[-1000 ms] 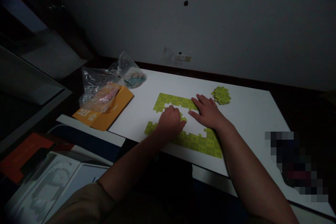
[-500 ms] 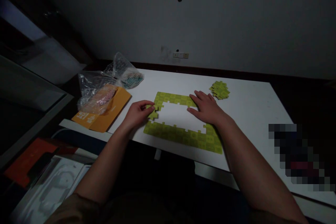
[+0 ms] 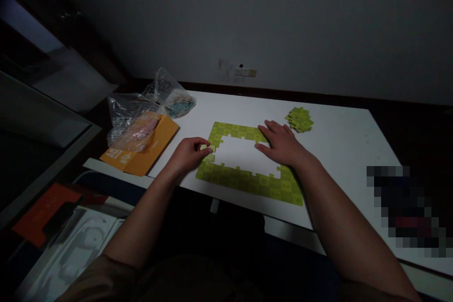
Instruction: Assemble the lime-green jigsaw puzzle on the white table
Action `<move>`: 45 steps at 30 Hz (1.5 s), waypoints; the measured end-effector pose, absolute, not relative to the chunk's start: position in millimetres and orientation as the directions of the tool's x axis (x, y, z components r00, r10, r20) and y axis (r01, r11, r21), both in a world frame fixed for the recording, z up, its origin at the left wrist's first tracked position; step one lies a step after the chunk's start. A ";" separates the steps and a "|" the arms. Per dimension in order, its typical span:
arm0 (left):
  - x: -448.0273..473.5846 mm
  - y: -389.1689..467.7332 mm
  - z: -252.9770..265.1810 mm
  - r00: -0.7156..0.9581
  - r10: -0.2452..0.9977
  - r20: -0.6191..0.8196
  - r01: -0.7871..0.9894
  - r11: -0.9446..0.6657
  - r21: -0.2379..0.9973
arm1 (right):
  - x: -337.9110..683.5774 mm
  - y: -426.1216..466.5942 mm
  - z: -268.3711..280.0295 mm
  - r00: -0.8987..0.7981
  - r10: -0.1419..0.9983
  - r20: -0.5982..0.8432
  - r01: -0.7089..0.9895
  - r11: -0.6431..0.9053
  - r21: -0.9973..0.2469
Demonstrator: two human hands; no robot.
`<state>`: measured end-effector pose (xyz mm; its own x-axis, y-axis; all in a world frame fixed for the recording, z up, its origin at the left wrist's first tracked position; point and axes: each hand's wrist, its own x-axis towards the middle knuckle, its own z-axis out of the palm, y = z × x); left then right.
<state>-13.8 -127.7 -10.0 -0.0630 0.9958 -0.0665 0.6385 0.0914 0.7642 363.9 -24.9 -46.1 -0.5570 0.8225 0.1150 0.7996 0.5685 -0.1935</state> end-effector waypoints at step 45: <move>-21.8 -130.5 -40.8 0.190 0.945 0.268 0.867 -0.289 0.406 | 353.2 -33.8 -23.9 -0.532 0.847 0.025 0.825 0.524 -0.211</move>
<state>-21.8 -130.5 -40.8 0.1895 0.9445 0.2682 0.8670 -0.2892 0.4059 353.2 -33.8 -23.9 -0.5316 0.8466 0.0246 0.8250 0.5242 -0.2111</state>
